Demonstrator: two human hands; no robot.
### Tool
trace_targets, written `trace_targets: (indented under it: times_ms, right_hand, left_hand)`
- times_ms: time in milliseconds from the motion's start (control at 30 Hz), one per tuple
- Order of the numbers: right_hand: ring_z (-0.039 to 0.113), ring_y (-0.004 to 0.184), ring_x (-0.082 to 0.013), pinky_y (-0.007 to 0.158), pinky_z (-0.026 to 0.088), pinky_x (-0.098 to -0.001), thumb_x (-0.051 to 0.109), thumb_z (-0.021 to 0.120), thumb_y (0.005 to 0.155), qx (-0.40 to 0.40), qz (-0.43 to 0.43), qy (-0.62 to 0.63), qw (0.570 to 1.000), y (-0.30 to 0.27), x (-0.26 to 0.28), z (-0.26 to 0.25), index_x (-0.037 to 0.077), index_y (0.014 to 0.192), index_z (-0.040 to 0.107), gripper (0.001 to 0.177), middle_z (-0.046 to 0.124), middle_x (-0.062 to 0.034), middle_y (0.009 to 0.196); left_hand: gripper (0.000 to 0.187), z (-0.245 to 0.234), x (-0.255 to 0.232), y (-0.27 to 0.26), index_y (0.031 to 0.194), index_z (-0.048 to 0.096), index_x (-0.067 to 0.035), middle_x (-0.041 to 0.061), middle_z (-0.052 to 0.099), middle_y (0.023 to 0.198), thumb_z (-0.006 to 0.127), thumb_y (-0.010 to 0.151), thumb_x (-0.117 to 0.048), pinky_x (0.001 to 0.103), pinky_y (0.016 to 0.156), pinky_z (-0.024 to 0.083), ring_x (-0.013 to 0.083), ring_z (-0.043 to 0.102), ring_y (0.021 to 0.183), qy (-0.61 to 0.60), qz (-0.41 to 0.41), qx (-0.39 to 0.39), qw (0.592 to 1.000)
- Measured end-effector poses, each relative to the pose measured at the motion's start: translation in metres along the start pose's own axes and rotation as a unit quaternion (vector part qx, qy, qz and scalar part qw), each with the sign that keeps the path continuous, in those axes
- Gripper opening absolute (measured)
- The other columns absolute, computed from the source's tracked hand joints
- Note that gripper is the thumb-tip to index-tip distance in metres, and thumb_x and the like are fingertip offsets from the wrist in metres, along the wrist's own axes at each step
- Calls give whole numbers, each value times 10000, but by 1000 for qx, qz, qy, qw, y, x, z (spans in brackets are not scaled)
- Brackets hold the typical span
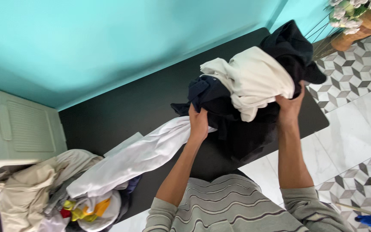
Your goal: The person opens the doors of a cabinet, removes various clothes from inside, and places them in piles on a dark table.
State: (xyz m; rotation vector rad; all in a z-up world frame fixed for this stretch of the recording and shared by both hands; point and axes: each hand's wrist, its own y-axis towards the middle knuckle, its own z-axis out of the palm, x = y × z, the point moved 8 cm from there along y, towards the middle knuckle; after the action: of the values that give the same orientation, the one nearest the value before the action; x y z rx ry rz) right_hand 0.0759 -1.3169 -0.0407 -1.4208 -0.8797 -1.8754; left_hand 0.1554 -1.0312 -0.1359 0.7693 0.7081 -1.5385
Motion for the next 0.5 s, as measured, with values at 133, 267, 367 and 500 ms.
trace_targets:
  times_ms: [133,267,367,500]
  right_hand:
    - [529,1336,-303,1178,384,-411,7,809,784,-8,0,-129,992,19,-52,-14,-38,1526,283,911,499,-213,1439]
    - [660,1164,-314,1032,510,-395,89,814,760,107,25,-160,981,16,-68,24,-39,1357,567,659,686,-191,1263]
    - [679,1182,-336,1044,512,-434,248,819,767,173,78,-274,943,12,-85,39,-10,1341,596,667,696,-198,1274]
    - [448,1370,-472,1056,414,-606,587,815,725,241,142,-563,778,-4,-125,31,108,1474,530,933,446,-242,1502]
  left_hand:
    - [415,-44,49,0,1423,523,20,131,626,1351,568,1026,-93,320,1066,446,204,583,1204,83,-22,-72,994]
    - [456,-122,51,-26,1374,564,8,184,629,1349,637,982,-213,370,1077,418,294,592,1236,295,-34,-195,935]
    - [649,-167,32,-56,1390,612,-81,228,620,1390,710,844,-418,483,1126,404,399,546,1316,492,-110,-236,831]
    - [988,-190,9,-106,1536,432,-174,264,272,1610,807,713,-572,630,1101,256,453,177,1490,589,-224,-264,730]
